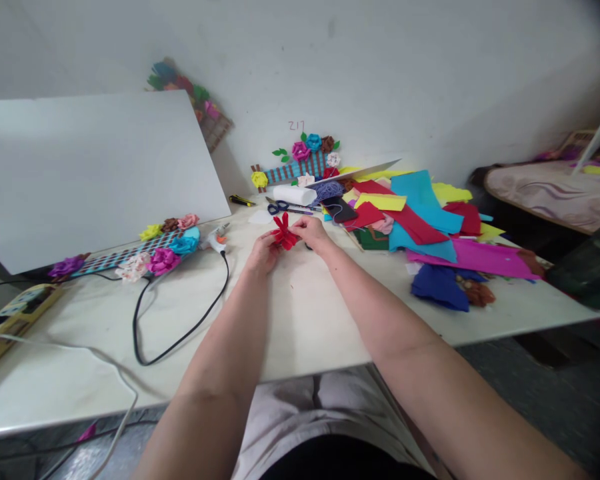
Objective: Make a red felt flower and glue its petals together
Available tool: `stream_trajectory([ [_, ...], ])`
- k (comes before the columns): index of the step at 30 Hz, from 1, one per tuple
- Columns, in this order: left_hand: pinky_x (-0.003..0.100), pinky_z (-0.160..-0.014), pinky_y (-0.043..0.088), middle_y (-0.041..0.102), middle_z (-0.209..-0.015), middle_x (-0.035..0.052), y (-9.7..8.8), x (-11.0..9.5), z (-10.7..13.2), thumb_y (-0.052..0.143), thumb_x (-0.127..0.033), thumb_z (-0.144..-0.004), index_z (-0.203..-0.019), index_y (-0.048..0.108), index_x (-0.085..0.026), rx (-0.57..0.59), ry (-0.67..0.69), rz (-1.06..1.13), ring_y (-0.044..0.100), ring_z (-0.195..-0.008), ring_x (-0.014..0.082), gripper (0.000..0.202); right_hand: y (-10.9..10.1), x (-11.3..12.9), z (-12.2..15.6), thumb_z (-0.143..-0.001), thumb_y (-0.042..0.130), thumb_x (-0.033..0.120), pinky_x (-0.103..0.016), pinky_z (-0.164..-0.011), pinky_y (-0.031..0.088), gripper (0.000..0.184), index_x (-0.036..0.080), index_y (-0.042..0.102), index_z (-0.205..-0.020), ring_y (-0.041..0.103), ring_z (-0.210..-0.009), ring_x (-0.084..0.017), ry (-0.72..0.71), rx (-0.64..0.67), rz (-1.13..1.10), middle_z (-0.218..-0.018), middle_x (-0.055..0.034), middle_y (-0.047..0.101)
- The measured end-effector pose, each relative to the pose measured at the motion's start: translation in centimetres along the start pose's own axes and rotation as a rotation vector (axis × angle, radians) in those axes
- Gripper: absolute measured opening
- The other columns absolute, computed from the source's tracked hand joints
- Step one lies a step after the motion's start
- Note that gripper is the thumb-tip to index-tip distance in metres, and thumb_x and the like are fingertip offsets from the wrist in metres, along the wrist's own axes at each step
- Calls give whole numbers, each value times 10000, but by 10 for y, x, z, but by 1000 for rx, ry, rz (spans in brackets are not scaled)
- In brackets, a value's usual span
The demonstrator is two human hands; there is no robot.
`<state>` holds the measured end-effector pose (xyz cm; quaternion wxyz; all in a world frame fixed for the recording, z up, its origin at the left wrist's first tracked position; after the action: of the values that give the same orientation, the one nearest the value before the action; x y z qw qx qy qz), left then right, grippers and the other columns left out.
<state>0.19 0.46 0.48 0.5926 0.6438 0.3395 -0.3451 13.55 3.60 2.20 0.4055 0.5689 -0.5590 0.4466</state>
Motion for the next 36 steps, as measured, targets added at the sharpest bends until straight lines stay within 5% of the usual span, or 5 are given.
stream_trajectory([
  [21,312,-683,508,699,-755,64,-8,5,-6,755,-134,-551,-772,654,-124,67,31,-39,651,-695,186,243,0,-2,-1,-614,615,173,-279,-701,456,80,188,563,-674,542,-673,-126,-139,32,46,-673,37,586],
  [26,315,-691,514,707,-775,70,-9,5,-6,803,-168,-520,-779,660,-121,71,69,-54,653,-696,185,299,0,0,4,-669,590,329,-272,-627,430,144,201,523,-662,518,-643,-136,-32,132,-64,-634,41,536],
  [31,300,-670,506,700,-756,66,-7,7,-6,795,-167,-530,-774,666,-125,39,83,-74,647,-682,175,279,-2,6,8,-644,643,492,-256,-581,337,344,198,484,-566,413,-596,-114,-103,125,38,-562,51,436],
  [36,282,-618,497,677,-692,43,-6,8,-5,777,-151,-530,-774,649,-134,7,64,-92,630,-626,161,277,1,2,4,-639,618,362,-260,-596,326,217,189,518,-553,415,-598,-116,-101,137,150,-554,49,471],
])
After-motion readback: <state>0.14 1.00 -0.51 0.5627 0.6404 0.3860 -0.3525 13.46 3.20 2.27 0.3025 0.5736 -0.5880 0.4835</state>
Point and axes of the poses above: each hand's wrist, its own z-axis away from the middle knuckle, its own y-axis out of the palm, x = y × z, the point moved 2 cm from there along -z, towards the middle knuckle
